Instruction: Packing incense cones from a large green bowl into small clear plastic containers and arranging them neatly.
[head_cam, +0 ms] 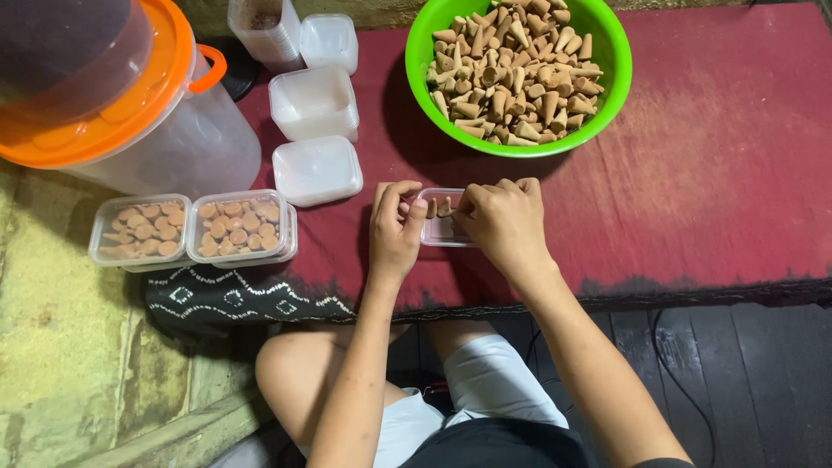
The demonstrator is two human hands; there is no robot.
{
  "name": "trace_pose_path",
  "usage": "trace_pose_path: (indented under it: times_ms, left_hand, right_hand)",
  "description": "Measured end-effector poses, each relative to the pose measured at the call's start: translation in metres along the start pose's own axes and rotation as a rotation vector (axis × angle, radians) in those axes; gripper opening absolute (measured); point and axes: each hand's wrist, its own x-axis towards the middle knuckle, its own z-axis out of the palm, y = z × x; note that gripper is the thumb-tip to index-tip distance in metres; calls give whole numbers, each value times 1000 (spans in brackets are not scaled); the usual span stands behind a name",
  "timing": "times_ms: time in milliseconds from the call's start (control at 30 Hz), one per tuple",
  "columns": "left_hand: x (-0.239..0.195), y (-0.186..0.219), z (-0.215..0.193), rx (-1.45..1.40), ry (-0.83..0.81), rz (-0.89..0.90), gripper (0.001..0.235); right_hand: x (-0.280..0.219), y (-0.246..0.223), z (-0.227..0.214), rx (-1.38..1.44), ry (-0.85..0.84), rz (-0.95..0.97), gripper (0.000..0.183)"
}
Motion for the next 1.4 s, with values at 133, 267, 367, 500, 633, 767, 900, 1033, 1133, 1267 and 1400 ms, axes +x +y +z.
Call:
trace_pose_path:
  times_ms: [133,267,367,500,633,767,900,1033,1133,1267,1400]
  left_hand:
    - [-2,-4,1,12,-4,8,26]
    - [0,-8,1,13,15,-8,27]
    - [-1,-12,2,10,32,-36,27]
    - [-1,-8,2,7,56,-63,24]
    - [-1,-8,2,9,175,-137,18]
    - [1,1,-2,-86,227,-112,7]
    - [2,1,-2,-13,204,1,17]
    - [10,11,-2,40,211,39,9]
    - [23,30,-3,85,114,126,9]
    - [51,50,5,122,29,192,4]
    - [87,43,27,233,-84,313,4]
  right_hand:
    - [0,0,-23,151,-46,56,12]
    - [-1,11,-34,433,-71,243,6]
    - [-14,33,-18,670,-12,417,11]
    - [-32,50,1,986,184,549,17]
    - [-45,71,21,1075,326,613,16]
    - [-60,91,49,1212,371,614,22]
    - [-57,76,32,1124,246,645,33]
    - [-50,66,19,1073,199,584,31]
    - [-46,67,18,1115,211,602,31]
    - [-35,66,10,1070,207,577,29]
    - [-3,59,-19,786,246,268,21]
